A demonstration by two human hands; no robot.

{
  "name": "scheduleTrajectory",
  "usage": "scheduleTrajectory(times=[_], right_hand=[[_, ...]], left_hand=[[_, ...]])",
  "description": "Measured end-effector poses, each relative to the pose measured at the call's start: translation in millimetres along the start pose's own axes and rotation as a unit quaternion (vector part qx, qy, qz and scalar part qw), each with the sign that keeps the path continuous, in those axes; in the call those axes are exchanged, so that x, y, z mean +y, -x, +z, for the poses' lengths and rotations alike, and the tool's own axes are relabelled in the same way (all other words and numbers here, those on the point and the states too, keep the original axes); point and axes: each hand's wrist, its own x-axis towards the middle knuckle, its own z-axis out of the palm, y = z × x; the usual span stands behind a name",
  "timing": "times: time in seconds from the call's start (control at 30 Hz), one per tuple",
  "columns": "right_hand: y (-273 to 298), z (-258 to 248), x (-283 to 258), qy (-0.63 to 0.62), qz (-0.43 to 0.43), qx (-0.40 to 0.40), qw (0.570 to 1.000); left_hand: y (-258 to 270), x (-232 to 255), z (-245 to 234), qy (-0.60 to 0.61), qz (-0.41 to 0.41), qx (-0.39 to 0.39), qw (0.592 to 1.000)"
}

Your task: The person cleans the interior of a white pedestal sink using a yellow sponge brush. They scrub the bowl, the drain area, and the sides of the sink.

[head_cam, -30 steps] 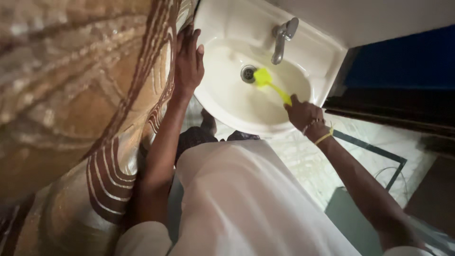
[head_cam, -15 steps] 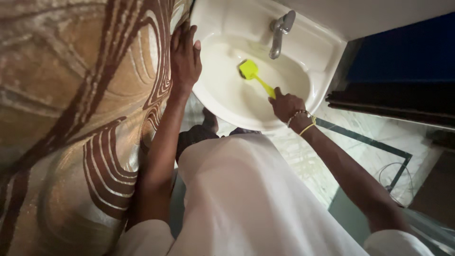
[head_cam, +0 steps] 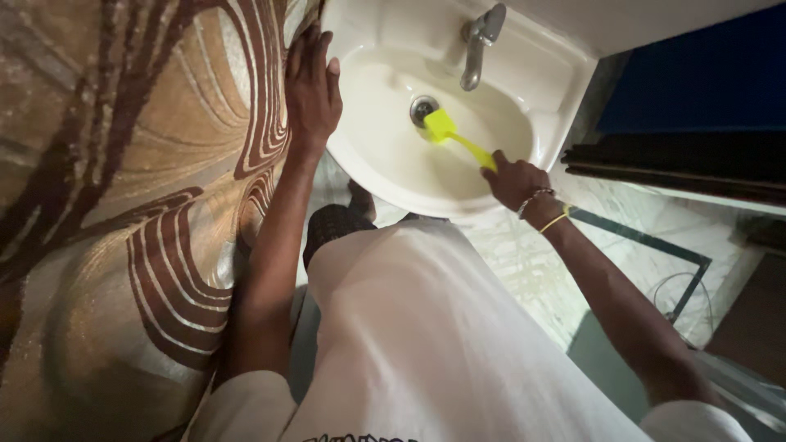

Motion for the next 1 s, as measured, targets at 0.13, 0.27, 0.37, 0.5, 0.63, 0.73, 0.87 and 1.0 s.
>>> scheduleTrajectory(times=[0.13, 0.27, 0.37, 0.5, 0.63, 0.73, 0.87, 1.0], right_hand=[[-24, 28, -10, 0.012, 0.002, 0.042, 0.999], [-16, 52, -6, -0.023, -0.062, 0.067, 0.996], [-12, 44, 31, -0.061, -0.088, 0.026, 0.994], [-40, 44, 4, -0.109, -0.175, 0.05, 0.977], [-33, 40, -61, -0.169, -0.195, 0.098, 0.961], [2, 34, -59, -0.183, -0.171, 0.038, 0.967], [-31, 46, -51, -0.236, -0.171, 0.056, 0.955], [-68, 58, -67, -0.298, -0.111, 0.105, 0.942]], left_hand=[[5, 3, 2, 0.002, 0.005, -0.003, 1.0], [7, 3, -1, -0.001, 0.005, 0.008, 1.0], [8, 5, -1, -0.013, 0.005, 0.005, 1.0], [3, 8, -2, 0.007, -0.009, -0.007, 1.0], [-1, 16, -9, 0.022, 0.005, 0.009, 1.0], [-3, 24, -17, 0.046, 0.0, 0.016, 0.999], [-4, 26, -13, 0.056, 0.001, 0.019, 0.998], [-3, 26, -11, 0.039, 0.001, 0.009, 0.999]])
